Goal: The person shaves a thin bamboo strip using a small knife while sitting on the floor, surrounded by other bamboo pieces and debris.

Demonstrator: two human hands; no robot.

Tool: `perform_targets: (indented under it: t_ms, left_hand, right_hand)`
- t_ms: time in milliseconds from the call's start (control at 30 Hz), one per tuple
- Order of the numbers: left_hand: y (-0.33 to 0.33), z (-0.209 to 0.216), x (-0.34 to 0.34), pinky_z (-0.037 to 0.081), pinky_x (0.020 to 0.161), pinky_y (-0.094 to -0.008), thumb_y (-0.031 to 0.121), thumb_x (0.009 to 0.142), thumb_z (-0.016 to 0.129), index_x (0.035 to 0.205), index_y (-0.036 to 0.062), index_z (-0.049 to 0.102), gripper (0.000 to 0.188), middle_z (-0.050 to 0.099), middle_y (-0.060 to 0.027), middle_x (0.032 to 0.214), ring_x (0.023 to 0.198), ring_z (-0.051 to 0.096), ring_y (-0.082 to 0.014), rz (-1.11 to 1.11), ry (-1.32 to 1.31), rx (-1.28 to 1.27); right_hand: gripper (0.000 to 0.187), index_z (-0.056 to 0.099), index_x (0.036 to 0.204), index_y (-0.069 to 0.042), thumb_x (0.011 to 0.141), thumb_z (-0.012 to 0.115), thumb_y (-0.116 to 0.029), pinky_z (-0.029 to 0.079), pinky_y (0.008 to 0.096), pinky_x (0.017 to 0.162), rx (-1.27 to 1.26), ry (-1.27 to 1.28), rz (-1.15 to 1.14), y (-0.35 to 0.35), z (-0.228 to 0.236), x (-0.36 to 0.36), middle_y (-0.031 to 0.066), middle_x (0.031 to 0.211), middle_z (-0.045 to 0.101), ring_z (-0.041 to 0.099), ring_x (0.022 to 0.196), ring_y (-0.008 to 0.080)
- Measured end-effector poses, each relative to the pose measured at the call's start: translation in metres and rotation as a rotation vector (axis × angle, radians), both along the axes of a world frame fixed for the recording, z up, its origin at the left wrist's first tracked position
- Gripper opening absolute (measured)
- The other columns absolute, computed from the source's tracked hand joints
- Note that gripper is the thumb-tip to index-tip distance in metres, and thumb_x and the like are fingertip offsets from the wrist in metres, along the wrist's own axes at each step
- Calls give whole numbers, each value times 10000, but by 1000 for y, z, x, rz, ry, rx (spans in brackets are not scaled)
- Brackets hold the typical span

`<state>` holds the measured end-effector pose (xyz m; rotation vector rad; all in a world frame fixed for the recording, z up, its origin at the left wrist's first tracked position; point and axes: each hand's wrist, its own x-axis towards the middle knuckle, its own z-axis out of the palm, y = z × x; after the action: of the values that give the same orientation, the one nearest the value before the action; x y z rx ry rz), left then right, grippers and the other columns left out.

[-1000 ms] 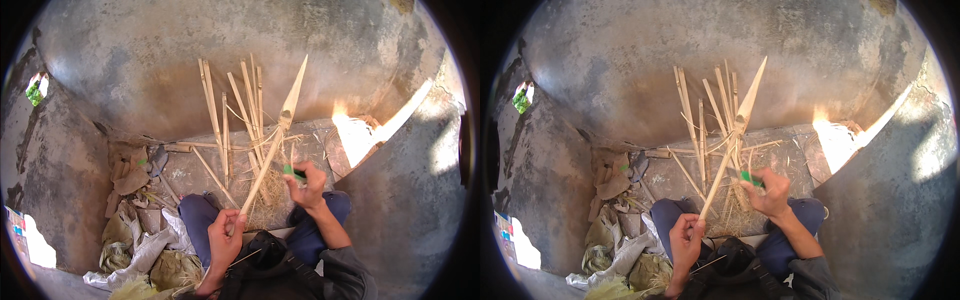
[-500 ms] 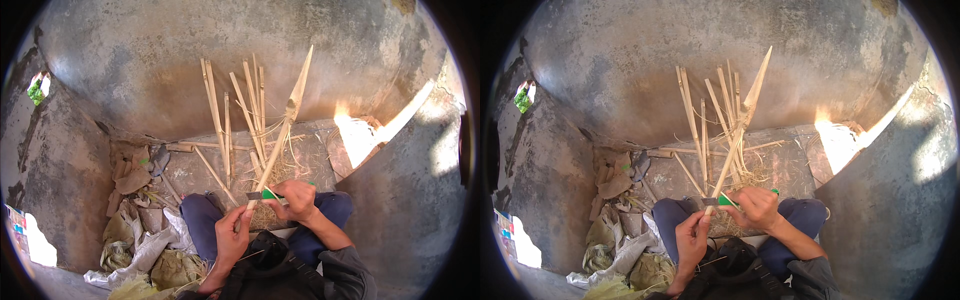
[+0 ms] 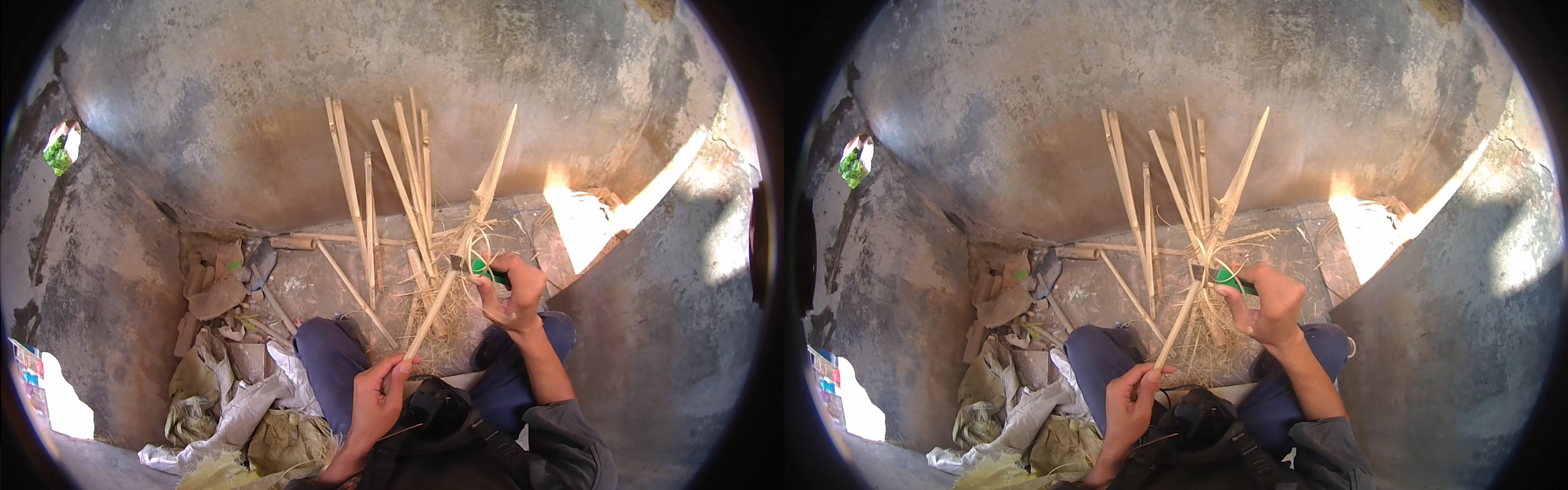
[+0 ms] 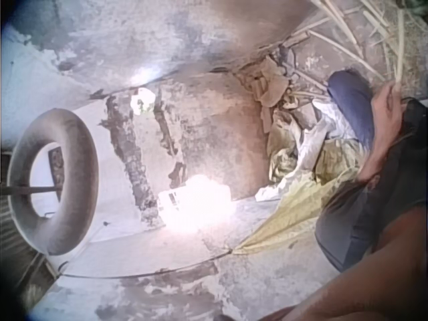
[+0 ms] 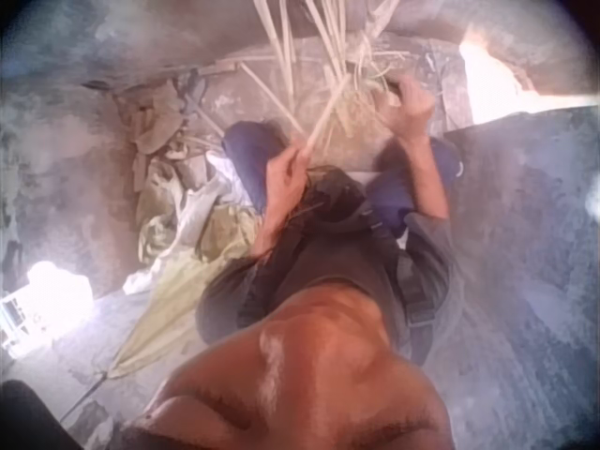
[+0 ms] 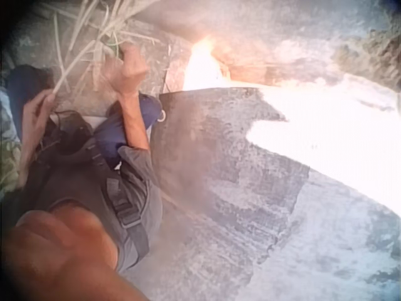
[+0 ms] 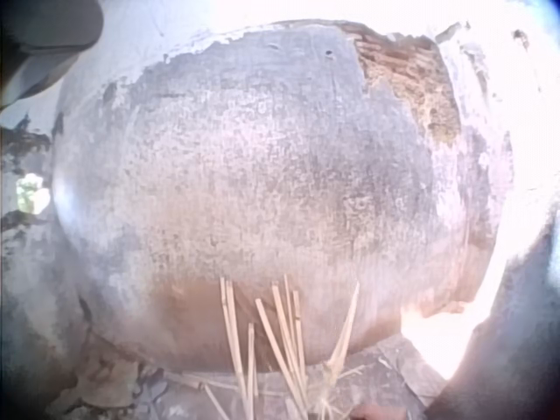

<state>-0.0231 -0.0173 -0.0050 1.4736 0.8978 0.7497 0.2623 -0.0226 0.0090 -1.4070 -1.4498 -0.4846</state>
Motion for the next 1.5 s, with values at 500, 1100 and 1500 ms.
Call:
perform_targets:
  t_ms: [500,1100,1500]
  left_hand:
    - [12,-1,5,335,549,-284,183,1138,647,1129,30,778,201,454,32,647,614,410,-43,-106,130,149]
    - [20,3,25,477,638,-321,161,1106,694,1263,-30,769,258,675,-126,788,686,561,-140,93,110,257]
    - [10,-7,22,480,611,-321,109,1077,721,1267,-35,782,247,686,-144,781,644,562,-148,144,61,372]
  right_hand:
    - [237,641,1052,-12,1036,790,-196,481,246,609,-237,952,474,1,8,14,13,769,663,610,672,66]
    - [340,775,1040,-44,912,894,-336,546,358,561,-162,-14,300,-8,-21,-48,74,782,723,728,648,257]
    - [253,761,1021,-35,944,878,-245,562,345,579,-119,193,8,-3,-3,-6,124,822,773,767,663,256]
